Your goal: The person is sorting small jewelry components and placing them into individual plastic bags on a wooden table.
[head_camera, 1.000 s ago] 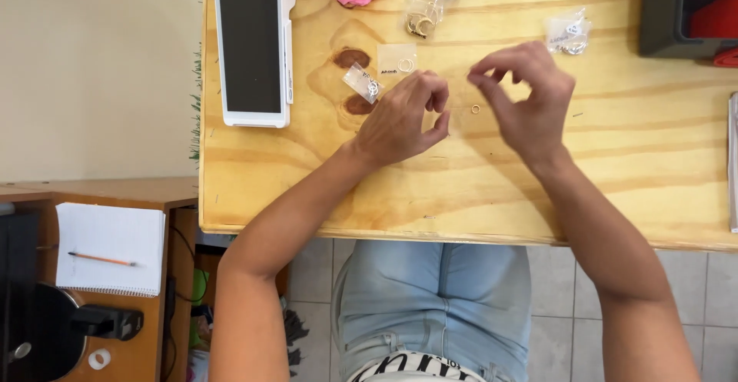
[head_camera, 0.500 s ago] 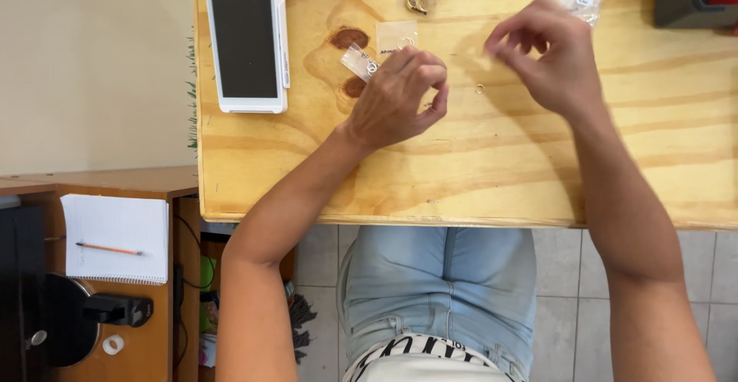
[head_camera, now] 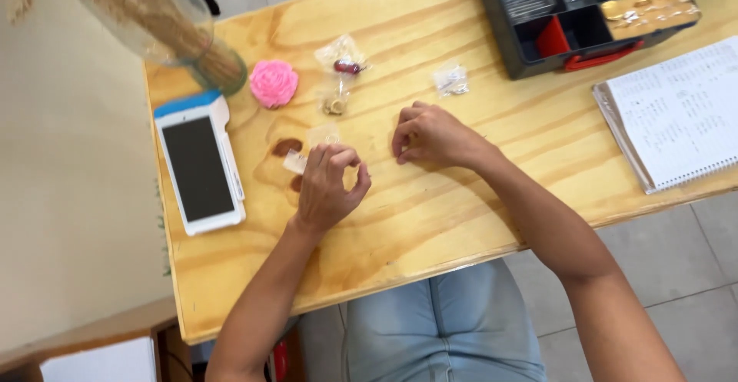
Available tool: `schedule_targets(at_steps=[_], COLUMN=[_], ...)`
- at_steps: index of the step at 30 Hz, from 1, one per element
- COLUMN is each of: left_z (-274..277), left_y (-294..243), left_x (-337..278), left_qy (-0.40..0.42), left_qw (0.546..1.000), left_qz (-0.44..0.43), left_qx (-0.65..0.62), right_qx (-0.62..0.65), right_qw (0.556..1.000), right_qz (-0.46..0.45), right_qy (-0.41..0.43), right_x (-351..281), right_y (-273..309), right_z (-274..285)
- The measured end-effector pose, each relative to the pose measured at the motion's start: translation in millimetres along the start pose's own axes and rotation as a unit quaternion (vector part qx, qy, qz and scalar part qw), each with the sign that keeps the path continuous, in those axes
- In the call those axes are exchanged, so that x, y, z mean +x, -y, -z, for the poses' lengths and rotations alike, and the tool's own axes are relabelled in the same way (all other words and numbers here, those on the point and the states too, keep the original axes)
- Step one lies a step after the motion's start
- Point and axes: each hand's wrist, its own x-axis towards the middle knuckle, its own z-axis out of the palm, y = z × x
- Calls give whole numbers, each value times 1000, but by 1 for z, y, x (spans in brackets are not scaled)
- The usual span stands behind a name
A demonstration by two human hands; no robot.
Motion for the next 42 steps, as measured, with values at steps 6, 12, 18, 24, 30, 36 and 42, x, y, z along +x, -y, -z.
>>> schedule_targets(at_steps=[6,12,18,24,30,36,42], left_z=[-4,-10,-9,-6,-2,0,-3], left_y=[-4,-12,-13,-10,-13,-22,-23], left_x=[-2,0,-2,-4,-3,5,2], left_qy=[34,44,52,45,-8,-66,-64], left_qw=[999,999,998,998,1000,996,991], left_qz=[15,-14,-24,-31,-4,-55,-112], left_qx=[2,-1,17,22,26,-16,-28], right_qx=[58,219,181,144,472,682,732], right_qw=[996,947,962,965,868,705,637], right_qz=[-50,30,48,67,-14,-154,-78], right_qy=[-47,-231,-199,-207,-155,121,229], right_x=[3,5,5,7,9,6,-3], right_y=[23,70,74,76,50,35,14], right_z=[19,38,17,18,1,-38,-65])
